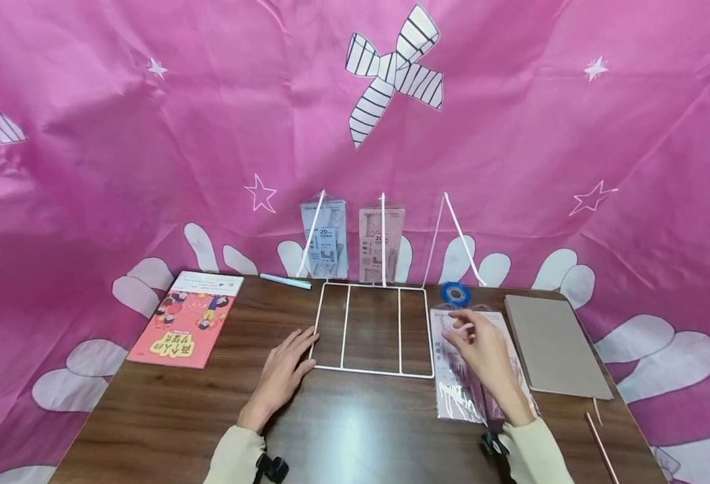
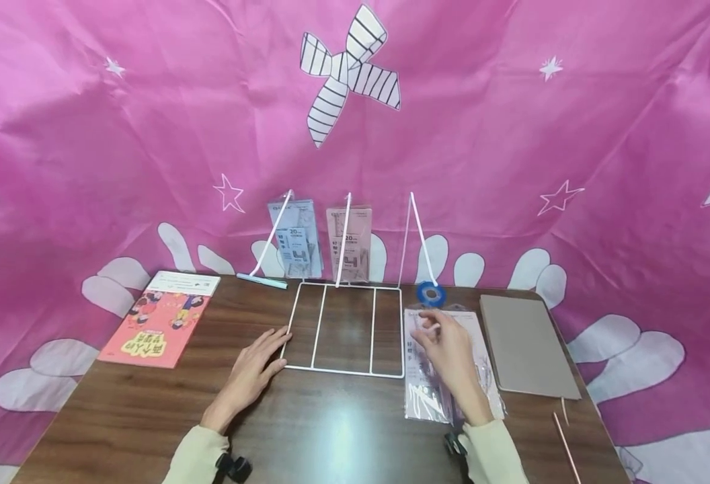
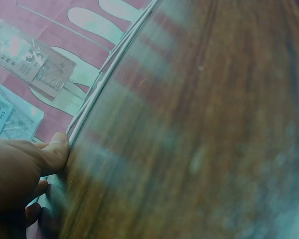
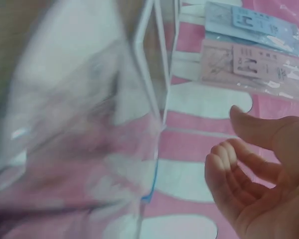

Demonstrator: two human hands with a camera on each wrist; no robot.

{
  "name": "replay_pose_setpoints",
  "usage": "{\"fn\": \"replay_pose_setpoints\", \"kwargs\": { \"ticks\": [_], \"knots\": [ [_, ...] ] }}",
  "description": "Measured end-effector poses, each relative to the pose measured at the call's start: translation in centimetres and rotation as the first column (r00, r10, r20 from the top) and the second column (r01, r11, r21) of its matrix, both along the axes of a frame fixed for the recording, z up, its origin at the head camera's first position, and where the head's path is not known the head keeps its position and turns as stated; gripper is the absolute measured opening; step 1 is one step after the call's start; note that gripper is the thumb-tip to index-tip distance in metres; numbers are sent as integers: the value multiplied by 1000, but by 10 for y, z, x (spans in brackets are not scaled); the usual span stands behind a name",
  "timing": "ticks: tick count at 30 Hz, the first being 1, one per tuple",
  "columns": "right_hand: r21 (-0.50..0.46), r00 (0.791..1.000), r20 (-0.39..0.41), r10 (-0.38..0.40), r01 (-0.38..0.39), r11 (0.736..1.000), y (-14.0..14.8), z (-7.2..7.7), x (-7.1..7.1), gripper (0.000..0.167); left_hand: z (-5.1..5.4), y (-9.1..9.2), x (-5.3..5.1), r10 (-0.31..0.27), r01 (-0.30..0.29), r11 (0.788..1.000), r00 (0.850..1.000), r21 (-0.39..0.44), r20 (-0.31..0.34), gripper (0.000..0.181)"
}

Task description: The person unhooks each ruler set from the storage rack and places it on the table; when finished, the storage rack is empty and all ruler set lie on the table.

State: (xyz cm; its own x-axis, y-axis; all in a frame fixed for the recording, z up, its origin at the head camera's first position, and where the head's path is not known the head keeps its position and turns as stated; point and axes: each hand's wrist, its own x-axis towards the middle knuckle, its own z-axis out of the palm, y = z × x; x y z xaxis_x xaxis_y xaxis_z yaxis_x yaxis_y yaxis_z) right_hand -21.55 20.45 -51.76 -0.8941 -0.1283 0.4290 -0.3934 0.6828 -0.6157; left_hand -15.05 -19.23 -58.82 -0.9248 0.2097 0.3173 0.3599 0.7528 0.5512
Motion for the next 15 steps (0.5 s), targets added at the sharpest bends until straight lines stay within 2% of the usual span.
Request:
{"fn": "replay_pose_setpoints", "kwargs": {
  "ticks": [3, 8, 11, 15],
  "knots": [
    [-69, 998, 6, 68, -67, 995, -17, 7, -20, 31, 2, -1, 2, 5, -5, 1000, 1000, 2, 29, 49],
    [-190, 987, 33, 159, -150, 970, -45, 19, -54, 36, 2, 0, 3, -6, 4, 1000, 998, 20, 61, 49],
    [-284, 980, 58, 188, -165, 945, -61, 21, -74, 42, 1, 0, 2, -13, 11, 1000, 998, 28, 66, 49],
    [-400, 975, 57, 215, -175, 900, -80, 18, -99, 47, 1, -2, 0, -13, 12, 1000, 998, 26, 64, 50]
  ]
}}
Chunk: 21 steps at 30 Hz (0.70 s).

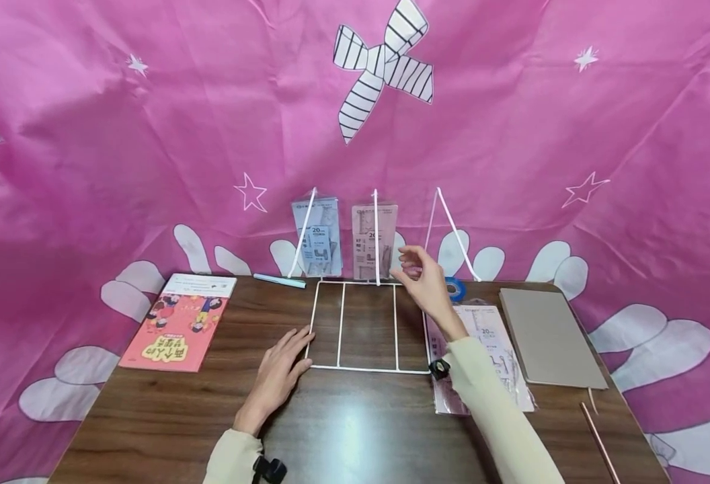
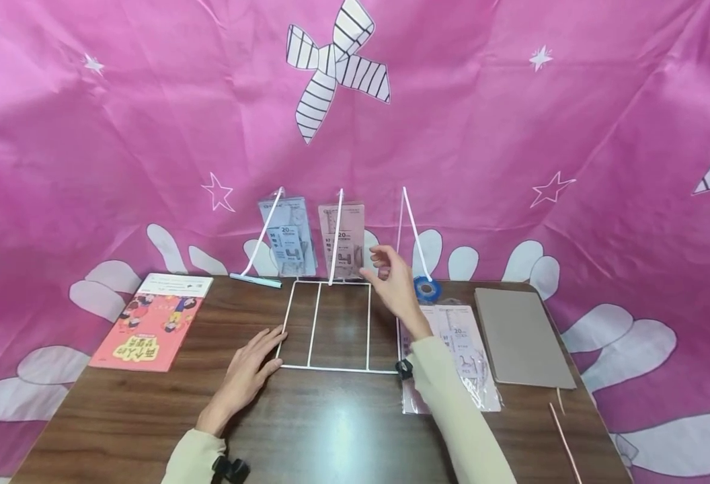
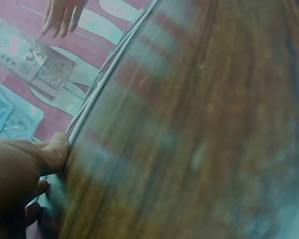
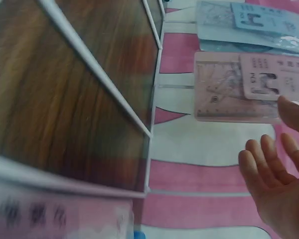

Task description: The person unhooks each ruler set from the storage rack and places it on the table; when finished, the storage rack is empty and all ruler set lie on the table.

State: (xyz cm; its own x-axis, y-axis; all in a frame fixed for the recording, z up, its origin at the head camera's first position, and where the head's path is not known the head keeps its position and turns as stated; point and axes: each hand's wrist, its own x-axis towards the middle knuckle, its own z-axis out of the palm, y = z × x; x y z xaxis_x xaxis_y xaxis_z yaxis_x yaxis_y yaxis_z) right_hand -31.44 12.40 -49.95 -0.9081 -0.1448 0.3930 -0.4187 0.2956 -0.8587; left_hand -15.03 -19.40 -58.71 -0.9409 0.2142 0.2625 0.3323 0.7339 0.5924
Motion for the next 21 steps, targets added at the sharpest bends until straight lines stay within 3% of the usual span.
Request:
{"fn": "replay_pose_setpoints", "kwargs": {
  "ticks": [3, 11, 21],
  "knots": [
    [-55, 999, 40, 3, -1, 998, -11, -2, -11, 46, 0, -1, 0, -1, 1, 1000, 1000, -1, 0, 50],
    [-149, 994, 99, 47, -32, 988, -35, 4, -22, 35, 1, -2, 0, 10, -10, 1000, 1000, -6, 3, 50],
    [-310, 982, 173, 71, -14, 951, -37, 6, -17, 33, 3, -1, -1, 3, -3, 1000, 1000, -9, 29, 50]
  ]
}}
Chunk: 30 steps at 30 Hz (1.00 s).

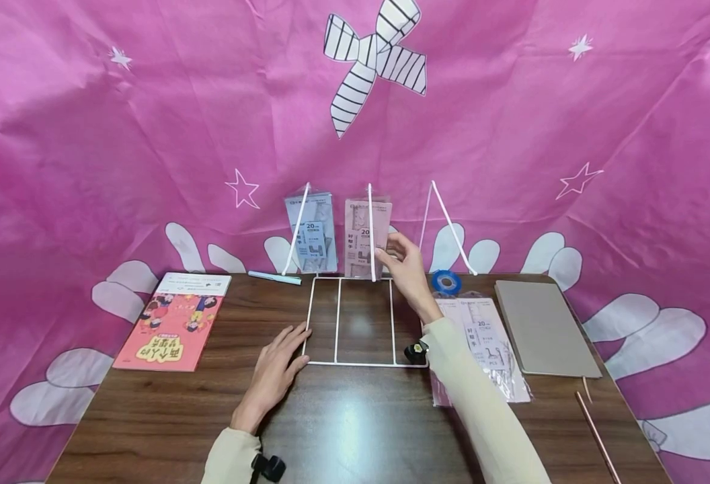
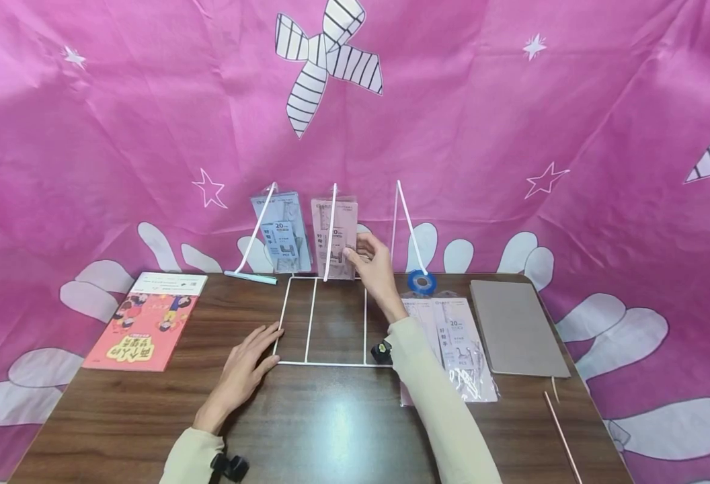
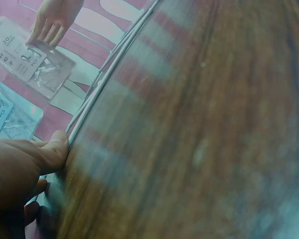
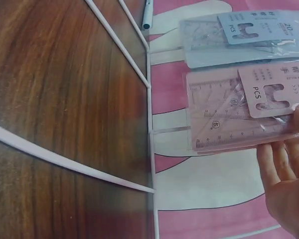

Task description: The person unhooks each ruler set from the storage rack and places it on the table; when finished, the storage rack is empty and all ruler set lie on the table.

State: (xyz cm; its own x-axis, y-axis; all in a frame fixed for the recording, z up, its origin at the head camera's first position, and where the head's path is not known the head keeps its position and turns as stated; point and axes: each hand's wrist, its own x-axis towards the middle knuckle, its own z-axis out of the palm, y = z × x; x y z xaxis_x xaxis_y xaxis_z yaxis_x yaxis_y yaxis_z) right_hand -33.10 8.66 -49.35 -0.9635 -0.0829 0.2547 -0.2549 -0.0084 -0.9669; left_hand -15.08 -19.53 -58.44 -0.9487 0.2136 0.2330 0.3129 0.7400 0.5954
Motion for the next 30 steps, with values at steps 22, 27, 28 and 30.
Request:
{"fn": "replay_pose_setpoints", "kwargs": {
  "ticks": [22, 27, 28, 30],
  "knots": [
    [19, 996, -71, 54, -52, 998, 20, -2, 51, 24, -2, 3, 1, 1, -1, 1000, 1000, 10, -8, 51],
    [8, 995, -72, 69, -69, 998, 21, 0, 62, 24, -2, 2, 1, 3, -2, 1000, 1000, 13, -19, 50],
    [7, 995, -72, 70, -69, 998, 21, 0, 65, 24, -2, 1, 0, 1, -1, 1000, 1000, 12, -19, 50],
    [6, 995, -71, 68, -68, 998, 22, 0, 69, 23, -1, 1, -1, -3, 3, 1000, 1000, 9, -21, 50]
  ]
}}
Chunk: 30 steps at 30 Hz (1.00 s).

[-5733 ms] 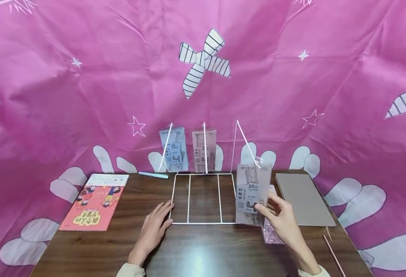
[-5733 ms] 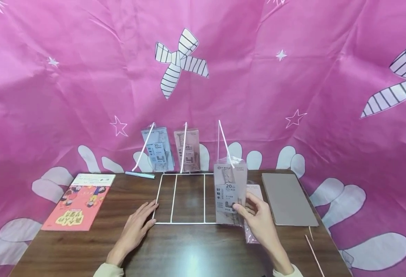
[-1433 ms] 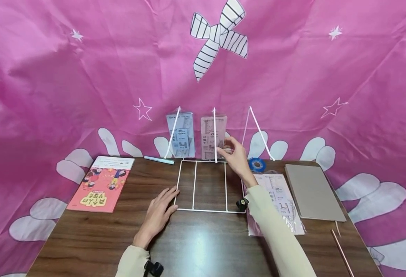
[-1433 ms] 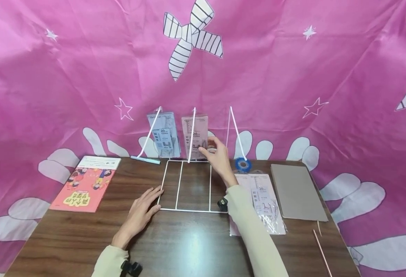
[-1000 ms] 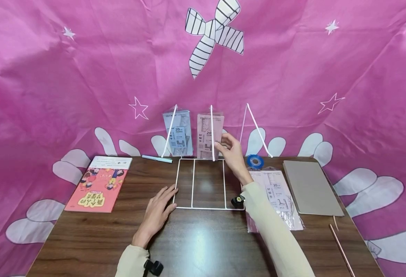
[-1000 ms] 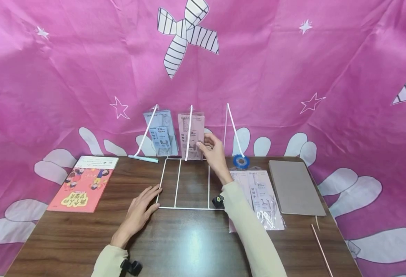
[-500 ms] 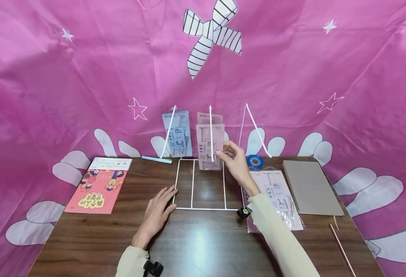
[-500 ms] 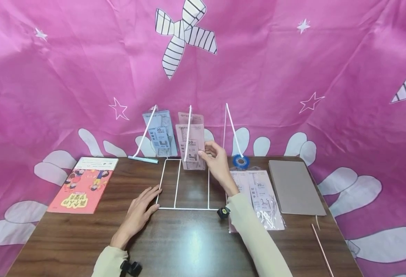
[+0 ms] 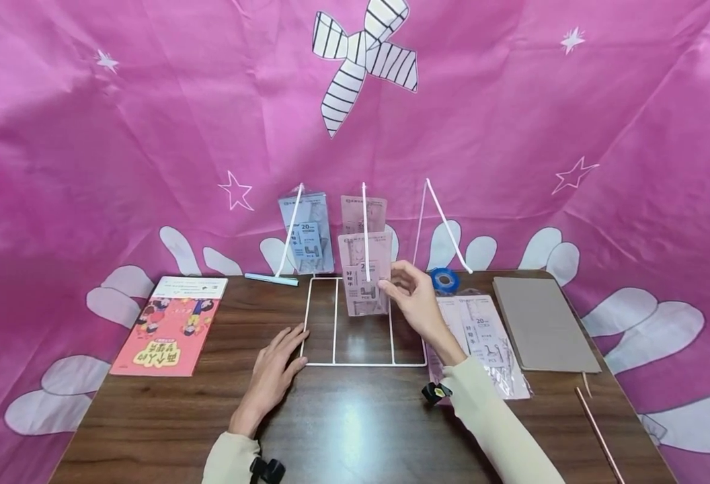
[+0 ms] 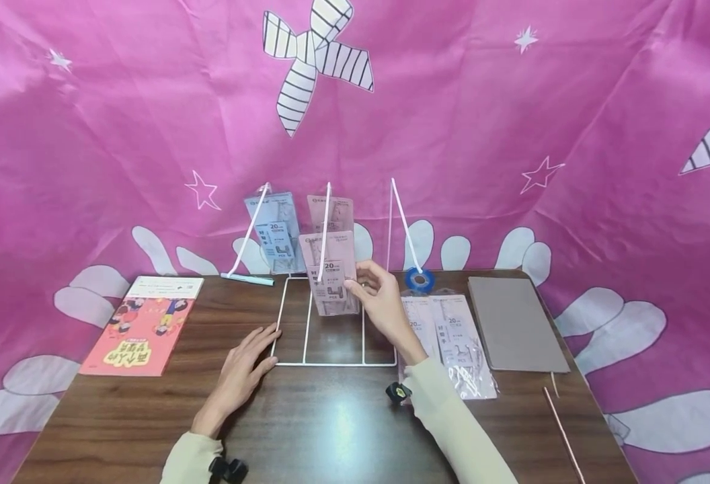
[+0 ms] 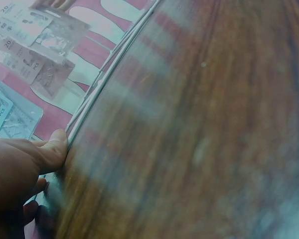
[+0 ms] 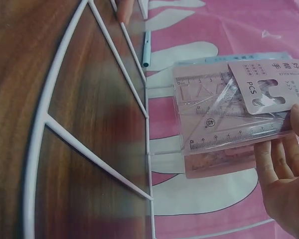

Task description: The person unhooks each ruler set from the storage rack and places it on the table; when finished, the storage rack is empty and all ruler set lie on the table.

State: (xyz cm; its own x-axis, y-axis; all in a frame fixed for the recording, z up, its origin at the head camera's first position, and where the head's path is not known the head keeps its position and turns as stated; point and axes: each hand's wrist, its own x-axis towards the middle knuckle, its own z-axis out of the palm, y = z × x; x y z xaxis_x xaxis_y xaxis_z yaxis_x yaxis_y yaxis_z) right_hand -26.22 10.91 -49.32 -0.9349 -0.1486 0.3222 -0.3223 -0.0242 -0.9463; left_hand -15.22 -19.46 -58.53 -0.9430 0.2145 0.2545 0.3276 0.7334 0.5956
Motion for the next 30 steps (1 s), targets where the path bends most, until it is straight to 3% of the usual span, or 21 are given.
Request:
{"fn": "replay_pose_setpoints", "kwargs": {
  "ticks": [8, 30],
  "knots": [
    [-16, 999, -16, 39, -39, 999, 2, 2, 14, 21, 2, -4, -2, 2, -2, 1000, 999, -5, -37, 50],
    [59, 998, 10, 58, -58, 997, 17, 6, 62, 19, -1, -2, 2, -2, 2, 1000, 1000, 13, 8, 51]
  ]
}}
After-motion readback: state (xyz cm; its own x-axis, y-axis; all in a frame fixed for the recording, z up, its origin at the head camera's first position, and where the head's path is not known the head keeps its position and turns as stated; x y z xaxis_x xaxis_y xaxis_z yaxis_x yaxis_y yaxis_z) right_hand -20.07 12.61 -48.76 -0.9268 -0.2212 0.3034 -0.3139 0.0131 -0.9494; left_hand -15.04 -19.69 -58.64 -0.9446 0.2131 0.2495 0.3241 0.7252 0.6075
